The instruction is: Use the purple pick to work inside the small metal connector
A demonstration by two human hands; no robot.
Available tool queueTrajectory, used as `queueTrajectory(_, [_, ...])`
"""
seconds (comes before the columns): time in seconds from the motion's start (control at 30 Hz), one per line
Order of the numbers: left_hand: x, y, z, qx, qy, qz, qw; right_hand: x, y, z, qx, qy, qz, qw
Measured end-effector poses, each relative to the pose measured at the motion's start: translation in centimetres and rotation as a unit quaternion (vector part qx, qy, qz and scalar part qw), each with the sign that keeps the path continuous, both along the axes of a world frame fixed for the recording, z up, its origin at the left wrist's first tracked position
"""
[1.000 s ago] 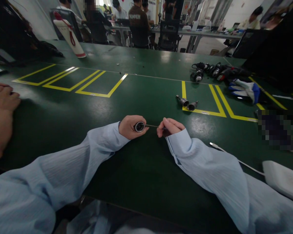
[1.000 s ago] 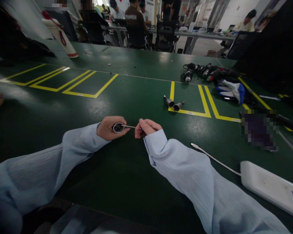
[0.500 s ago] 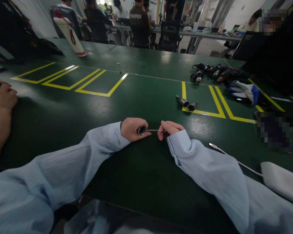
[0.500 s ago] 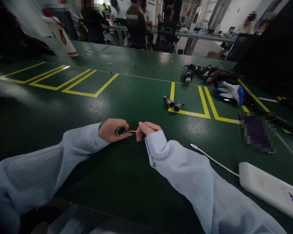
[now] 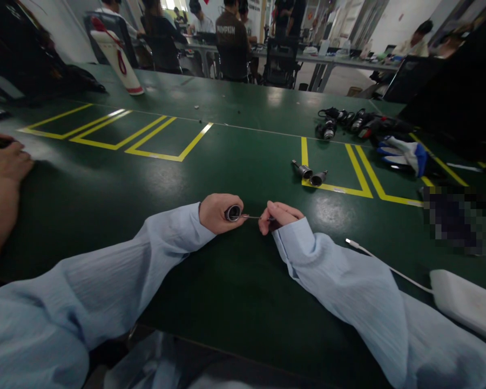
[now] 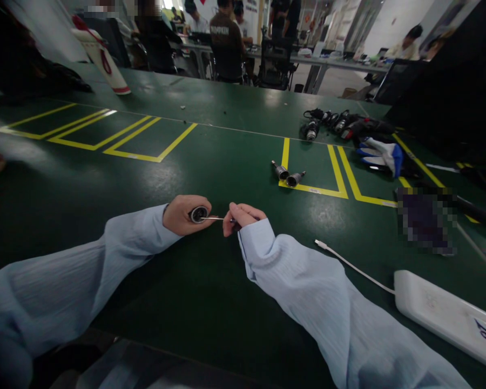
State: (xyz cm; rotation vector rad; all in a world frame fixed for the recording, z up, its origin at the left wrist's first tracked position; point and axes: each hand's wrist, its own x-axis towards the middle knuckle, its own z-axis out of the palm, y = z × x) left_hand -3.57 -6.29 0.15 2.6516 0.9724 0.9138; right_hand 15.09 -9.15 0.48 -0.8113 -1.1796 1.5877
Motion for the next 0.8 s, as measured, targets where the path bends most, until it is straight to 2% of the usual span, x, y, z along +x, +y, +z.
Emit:
queueTrajectory(0.23, [0.1, -0.2, 0.5, -0.019, -0.004, -0.003, 1.000, 0.1, 0.2, -0.1, 0.004, 0.007, -0.041, 0.999])
queueTrajectory(0.43, [0.0, 0.0, 0.2, -0.026, -0.006, -0.011, 1.000, 0.0, -0.4, 0.4, 0.025, -0.026, -0.039, 0.999])
queueTrajectory(0.53, [0.0, 0.1, 0.0, -0.019, -0.009, -0.020, 1.000, 0.0, -0.9, 0.8, 0.059, -0.067, -0.051, 0.995])
queueTrajectory(0.7, [0.0, -0.1, -0.1, -0.027, 0.022, -0.002, 0.999, -0.1, -1.5, 0.9, 0.130, -0.146, -0.087, 0.977])
queueTrajectory(0.8, [0.0, -0.1, -0.2, -0.023, 0.043, -0.008, 0.999, -0.2, -1.4, 0.6, 0.143, -0.152, -0.074, 0.975])
